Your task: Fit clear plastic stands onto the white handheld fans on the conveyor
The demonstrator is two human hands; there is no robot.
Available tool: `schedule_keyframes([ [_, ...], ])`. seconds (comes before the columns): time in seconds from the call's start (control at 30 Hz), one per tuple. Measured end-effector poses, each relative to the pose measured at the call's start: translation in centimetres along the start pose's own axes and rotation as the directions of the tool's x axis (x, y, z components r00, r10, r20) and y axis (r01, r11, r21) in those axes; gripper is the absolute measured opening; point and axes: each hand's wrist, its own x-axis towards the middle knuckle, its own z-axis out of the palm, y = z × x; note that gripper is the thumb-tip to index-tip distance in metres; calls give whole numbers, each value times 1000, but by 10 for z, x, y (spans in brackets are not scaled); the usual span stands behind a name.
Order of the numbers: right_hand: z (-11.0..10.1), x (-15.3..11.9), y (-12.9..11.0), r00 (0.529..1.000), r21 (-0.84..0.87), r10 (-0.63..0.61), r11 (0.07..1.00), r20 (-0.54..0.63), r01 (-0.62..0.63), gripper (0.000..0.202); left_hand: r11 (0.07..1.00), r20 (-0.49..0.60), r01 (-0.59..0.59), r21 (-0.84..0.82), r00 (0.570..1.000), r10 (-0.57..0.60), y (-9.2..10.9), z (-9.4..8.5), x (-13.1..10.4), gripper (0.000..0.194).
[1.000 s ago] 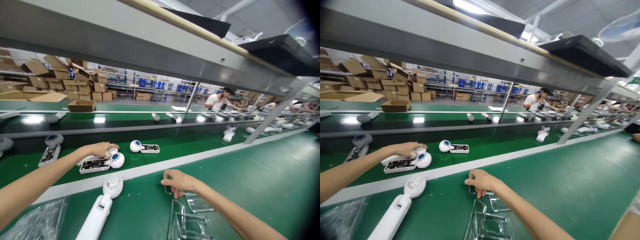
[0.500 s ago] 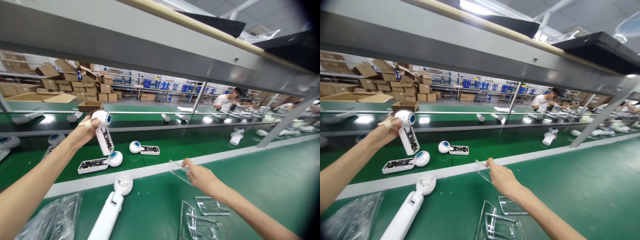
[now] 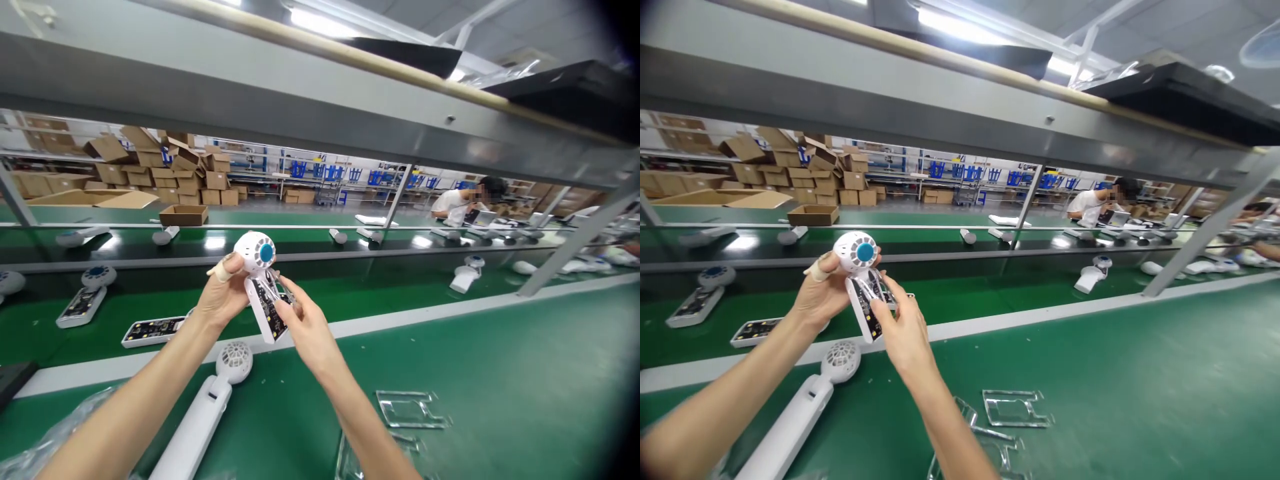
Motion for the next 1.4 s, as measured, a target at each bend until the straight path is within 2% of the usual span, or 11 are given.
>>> schedule_keyframes([
  [0.17, 17, -15, 6, 985, -222, -100, 973, -141, 67, 52, 997, 21, -47, 68, 999, 46, 1, 5, -2, 55],
  [0.4, 22, -12, 17, 993, -8, -98, 995, 72, 98, 63, 972, 62, -128, 198, 991, 118, 9, 13, 2, 54],
  [0.5, 14, -6, 16, 992, -66, -125, 990, 29, 127, 60, 944, 55, 6, 330, 998, -26, 6, 12, 1, 58],
  [0.63, 7, 2, 18, 990, -187, -133, 973, 40, 138, 58, 854, -119, 185, 486, 982, -145, -4, 8, -5, 58],
  [0.73, 9, 16, 22, 994, -43, -22, 999, -109, 17, 50, 883, -165, 134, 450, 984, -65, -12, 10, -11, 59],
  [0.83, 14, 34, 25, 951, 92, 92, 993, -295, -68, 52, 895, -130, 34, 444, 991, 27, -20, 15, -18, 55],
  [0.93, 20, 49, 32, 929, 21, 68, 998, -365, -65, 56, 899, -130, -23, 436, 988, 88, -33, 20, -16, 49],
  [1.07, 23, 76, 57, 925, -109, 206, 962, -318, -252, 56, 901, -107, 118, 418, 991, -80, -43, 10, 7, 64],
  [1.17, 12, 108, 86, 901, -191, 332, 900, -279, -391, 59, 698, -54, 200, 687, 973, -225, -11, -33, 22, 88],
  [1.3, -18, 146, 119, 841, -400, 431, 744, -325, -536, 51, 19, -37, 43, 999, 968, -249, 78, -132, -1, 88],
  [1.4, -26, 157, 119, 869, -549, 374, 674, -324, -495, 45, -299, -308, 190, 935, 853, -421, 124, -201, -31, 89],
])
